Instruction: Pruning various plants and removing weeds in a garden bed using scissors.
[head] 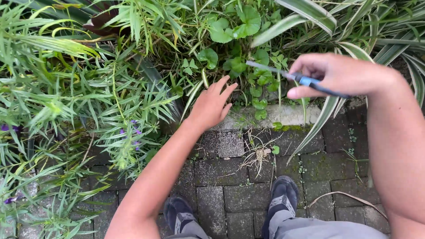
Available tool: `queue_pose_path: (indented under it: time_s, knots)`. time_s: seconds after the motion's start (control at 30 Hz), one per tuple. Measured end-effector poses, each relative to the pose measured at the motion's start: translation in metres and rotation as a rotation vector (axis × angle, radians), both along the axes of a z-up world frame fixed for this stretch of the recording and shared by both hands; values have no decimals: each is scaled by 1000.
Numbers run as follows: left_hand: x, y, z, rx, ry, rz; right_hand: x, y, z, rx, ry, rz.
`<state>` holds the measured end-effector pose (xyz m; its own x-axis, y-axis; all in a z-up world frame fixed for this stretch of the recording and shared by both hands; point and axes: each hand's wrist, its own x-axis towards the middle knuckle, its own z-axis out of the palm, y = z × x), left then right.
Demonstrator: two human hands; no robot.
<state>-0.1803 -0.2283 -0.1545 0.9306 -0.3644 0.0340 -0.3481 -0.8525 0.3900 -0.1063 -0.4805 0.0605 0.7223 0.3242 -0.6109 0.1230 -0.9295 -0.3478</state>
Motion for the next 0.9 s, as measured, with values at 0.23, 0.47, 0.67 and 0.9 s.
queue_pose_path:
  time_s: [0.23,0.47,0.67,0.9]
  knots:
    - [-19,-2,-86,-40,-272,-68,-62,-1,-78,-132,328,226]
    - [-24,-10,-81,-304,358,57,-111,-32,-167,59,484,356]
    - [1,-29,-93,-768,695,448,-108,-31,-176,209,417,136]
    - [5,-37,-110,-835,796,471,-107,-47,-221,663,283,-235]
